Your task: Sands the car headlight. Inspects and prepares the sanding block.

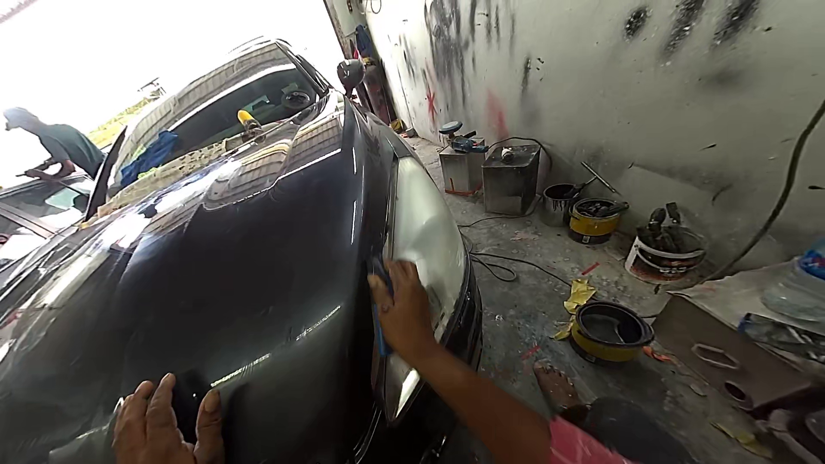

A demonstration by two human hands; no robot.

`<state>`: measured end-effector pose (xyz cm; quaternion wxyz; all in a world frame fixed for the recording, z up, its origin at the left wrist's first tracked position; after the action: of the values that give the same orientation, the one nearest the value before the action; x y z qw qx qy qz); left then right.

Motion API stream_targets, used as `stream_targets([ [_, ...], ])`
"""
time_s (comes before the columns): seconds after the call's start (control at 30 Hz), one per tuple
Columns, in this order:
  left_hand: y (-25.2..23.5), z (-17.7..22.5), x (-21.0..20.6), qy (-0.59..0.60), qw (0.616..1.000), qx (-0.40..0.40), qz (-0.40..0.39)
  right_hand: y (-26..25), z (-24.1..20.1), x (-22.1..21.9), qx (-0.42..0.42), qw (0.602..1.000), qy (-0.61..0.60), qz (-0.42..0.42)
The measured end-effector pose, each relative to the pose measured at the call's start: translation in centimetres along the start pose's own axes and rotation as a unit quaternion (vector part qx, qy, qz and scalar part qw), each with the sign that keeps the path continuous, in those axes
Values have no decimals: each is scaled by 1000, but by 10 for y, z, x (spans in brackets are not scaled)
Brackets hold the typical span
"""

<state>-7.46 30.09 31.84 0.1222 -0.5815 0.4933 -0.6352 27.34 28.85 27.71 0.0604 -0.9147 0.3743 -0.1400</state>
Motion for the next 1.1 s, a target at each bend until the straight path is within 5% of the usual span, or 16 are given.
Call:
stream_targets([
  [0.1, 1, 1, -1, -2, 1000, -4, 1, 31, 12, -6, 25, 1000, 14, 6],
  [0.3, 2, -2, 0, 0, 1000, 0, 5, -33, -7, -3, -10, 1000, 7, 20],
  [0.5, 3, 1, 0, -4, 1000, 8, 4, 27, 10, -3, 46, 999, 28, 4],
  [0.7, 1, 3, 2, -3, 1000, 22, 10, -32, -7, -3, 8, 999, 11, 29],
  [0.9, 1, 5, 4, 1, 1000, 29, 4, 33, 6, -4, 50, 998, 45, 6],
  [1.1, -3, 7, 3, 2, 999, 33, 9, -41, -13, -1, -23, 999, 32, 13],
])
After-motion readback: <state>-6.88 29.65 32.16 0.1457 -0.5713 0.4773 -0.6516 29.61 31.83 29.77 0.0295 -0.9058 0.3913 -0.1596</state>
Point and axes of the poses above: each hand's wrist, its own y-axis away from the middle knuckle, its own x-axis out of the back of the hand, z = x × y, the point moved 4 cm from there along -y, towards the middle knuckle, and after that the axes turned 12 degrees about -x, right-handed, at the moved point
